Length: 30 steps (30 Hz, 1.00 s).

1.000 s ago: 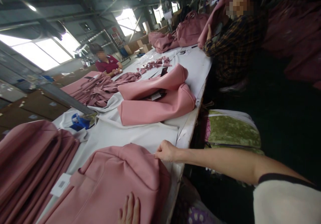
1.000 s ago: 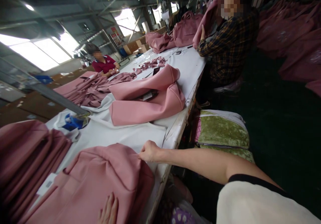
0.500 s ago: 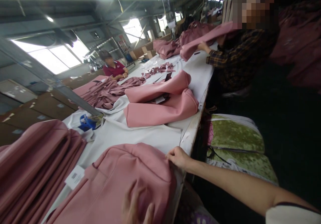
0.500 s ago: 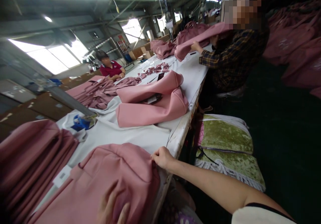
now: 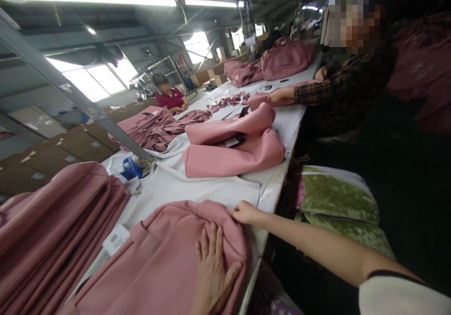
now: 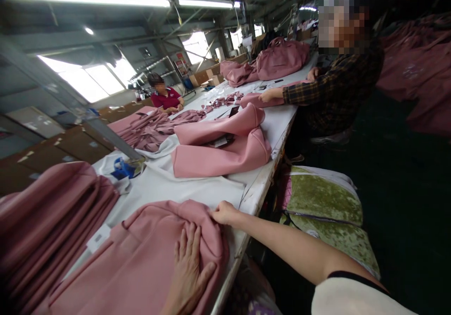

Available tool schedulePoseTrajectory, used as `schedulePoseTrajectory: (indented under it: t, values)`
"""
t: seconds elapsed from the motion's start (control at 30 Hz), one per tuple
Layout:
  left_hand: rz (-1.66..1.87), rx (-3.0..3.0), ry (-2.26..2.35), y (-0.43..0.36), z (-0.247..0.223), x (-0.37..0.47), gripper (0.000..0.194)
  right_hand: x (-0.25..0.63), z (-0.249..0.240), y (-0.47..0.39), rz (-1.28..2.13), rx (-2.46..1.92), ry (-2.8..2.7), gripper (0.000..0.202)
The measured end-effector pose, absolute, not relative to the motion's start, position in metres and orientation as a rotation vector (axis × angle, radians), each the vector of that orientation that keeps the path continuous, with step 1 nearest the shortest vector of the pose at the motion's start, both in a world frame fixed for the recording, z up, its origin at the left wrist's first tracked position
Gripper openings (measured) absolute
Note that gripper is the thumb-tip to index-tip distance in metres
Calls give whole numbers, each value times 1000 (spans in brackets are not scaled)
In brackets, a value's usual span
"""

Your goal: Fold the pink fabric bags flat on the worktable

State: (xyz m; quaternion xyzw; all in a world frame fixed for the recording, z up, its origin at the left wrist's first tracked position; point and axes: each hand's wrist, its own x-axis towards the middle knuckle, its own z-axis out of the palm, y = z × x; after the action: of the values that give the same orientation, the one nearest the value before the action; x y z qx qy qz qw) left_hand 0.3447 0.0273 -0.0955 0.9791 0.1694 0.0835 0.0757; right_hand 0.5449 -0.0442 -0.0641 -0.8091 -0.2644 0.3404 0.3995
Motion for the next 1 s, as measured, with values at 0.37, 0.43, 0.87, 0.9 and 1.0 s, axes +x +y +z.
schedulePoseTrajectory:
  t: [0.37, 0.43, 0.87, 0.9, 1.0]
  values:
    - [98, 2880, 537, 27, -97, 348, 73, 543, -83, -54, 498, -2232, -709, 21]
    - [77, 2856, 556, 27, -95, 349, 72, 557, -81, -48, 523, -2254, -713, 26]
    - [27, 2797, 617, 24, -85, 355, 77, 555, -85, -9, 463, -2192, -744, 28]
    - [38, 2791, 618, 24, -85, 355, 78, 556, -83, -9, 444, -2200, -751, 27]
    - [64, 2783, 592, 24, -91, 356, 82, 551, -56, -7, 347, -2191, -818, 32]
